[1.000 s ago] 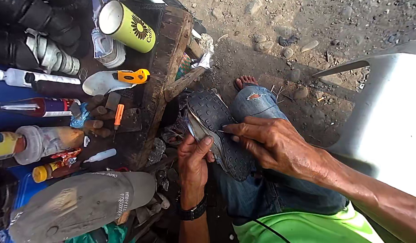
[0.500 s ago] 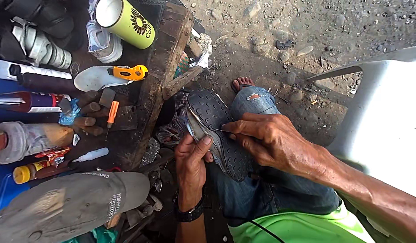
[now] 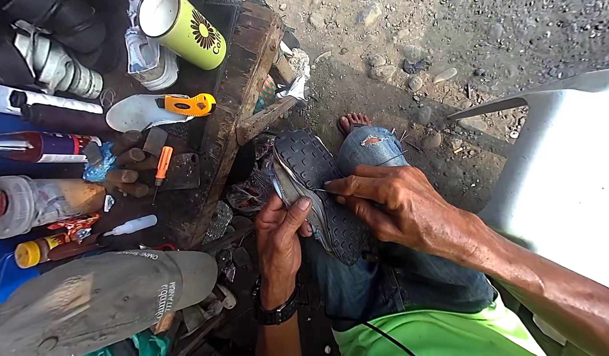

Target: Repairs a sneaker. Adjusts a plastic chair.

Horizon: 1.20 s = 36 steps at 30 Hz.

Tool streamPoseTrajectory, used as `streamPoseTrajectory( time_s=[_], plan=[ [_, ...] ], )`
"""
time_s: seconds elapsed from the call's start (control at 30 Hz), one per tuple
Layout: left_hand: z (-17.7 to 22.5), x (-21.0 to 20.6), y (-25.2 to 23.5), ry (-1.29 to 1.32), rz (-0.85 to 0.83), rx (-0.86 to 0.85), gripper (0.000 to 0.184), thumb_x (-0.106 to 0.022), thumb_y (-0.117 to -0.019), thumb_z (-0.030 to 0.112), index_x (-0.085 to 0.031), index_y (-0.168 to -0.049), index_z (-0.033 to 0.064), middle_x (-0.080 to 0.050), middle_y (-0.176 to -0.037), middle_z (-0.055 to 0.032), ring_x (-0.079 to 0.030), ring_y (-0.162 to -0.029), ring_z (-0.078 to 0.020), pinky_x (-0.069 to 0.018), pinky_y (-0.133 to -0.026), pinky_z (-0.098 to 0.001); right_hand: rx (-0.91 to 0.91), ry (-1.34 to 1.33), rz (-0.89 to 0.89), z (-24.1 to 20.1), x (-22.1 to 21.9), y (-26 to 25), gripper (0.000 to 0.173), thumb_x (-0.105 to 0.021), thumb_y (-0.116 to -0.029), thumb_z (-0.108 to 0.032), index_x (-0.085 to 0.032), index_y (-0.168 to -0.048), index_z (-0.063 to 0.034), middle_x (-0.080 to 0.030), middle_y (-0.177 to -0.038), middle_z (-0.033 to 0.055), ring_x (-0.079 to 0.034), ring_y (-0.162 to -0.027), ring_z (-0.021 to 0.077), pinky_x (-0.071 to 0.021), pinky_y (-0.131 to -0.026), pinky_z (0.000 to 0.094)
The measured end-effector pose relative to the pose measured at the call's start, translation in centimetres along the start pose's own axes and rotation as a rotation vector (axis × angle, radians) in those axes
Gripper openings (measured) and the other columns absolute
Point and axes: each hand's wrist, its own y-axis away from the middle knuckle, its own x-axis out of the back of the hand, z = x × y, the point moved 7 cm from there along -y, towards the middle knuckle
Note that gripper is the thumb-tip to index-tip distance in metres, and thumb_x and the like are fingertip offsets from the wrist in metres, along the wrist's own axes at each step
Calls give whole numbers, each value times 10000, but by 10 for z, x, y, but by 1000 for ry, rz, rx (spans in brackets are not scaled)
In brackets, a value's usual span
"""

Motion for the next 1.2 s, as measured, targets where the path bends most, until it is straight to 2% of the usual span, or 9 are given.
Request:
streamPoseTrajectory(
  time_s=[1.2],
  plan=[
    [3,-3,2,-35,-3,-8,121,-675,-930,26,-685,-1029,-42,-703,-813,-98,-617,-574,-72,-524,-506,-195,63,18,-38,-1,3,1,311,-513,-1037,-253,-764,-1213,-203,-657,-835,-36,-614,-730,86,-474,-595,285]
  ],
)
